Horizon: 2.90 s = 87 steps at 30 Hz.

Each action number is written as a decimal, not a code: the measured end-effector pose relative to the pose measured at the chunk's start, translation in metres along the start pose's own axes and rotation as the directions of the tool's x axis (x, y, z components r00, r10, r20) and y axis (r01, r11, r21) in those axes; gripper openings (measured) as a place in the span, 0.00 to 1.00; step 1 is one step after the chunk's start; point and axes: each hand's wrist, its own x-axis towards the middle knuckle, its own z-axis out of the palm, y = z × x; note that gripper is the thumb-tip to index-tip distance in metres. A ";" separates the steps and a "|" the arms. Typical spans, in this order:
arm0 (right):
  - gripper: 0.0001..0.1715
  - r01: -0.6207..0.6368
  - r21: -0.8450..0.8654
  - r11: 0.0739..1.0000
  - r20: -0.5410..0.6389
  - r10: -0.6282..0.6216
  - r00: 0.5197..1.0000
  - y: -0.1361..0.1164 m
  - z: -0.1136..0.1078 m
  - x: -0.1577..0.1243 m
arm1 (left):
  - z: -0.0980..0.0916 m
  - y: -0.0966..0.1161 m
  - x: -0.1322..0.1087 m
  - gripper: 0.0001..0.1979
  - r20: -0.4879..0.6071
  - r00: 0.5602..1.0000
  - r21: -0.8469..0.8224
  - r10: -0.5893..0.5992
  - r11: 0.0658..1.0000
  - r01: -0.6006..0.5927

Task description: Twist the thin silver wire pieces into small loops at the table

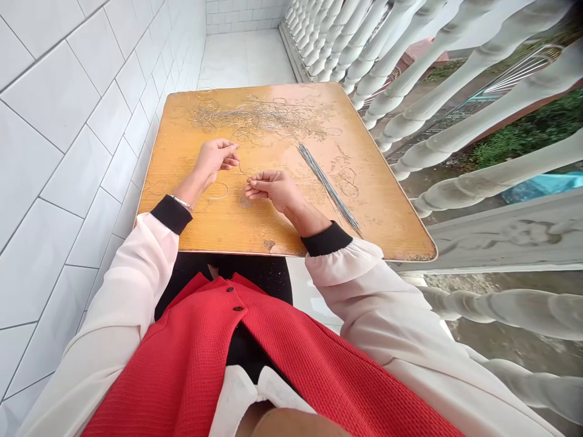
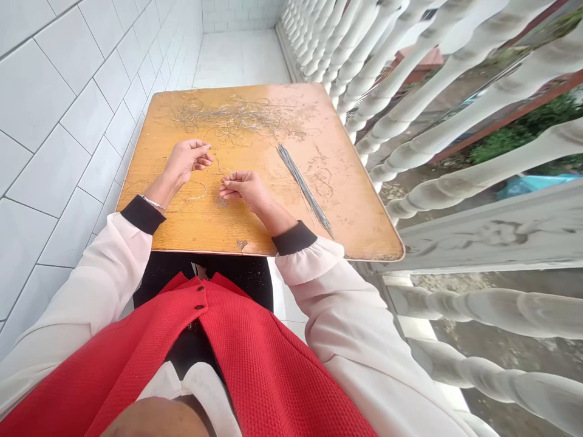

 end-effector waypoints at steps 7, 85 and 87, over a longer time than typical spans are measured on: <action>0.11 -0.047 -0.042 0.998 -0.038 0.045 0.998 -0.007 -0.004 -0.002 | 0.007 0.010 0.010 0.11 0.015 1.000 0.019 0.021 1.000 -0.021; 0.14 0.322 -0.129 0.938 -0.350 -0.347 0.870 -0.011 -0.044 0.048 | 0.052 -0.032 -0.009 0.09 0.416 0.898 -0.008 -0.141 0.987 0.159; 0.14 0.324 -0.131 0.937 -0.344 -0.349 0.872 -0.011 -0.047 0.048 | 0.053 -0.029 -0.011 0.09 0.390 0.909 0.006 -0.143 0.988 0.153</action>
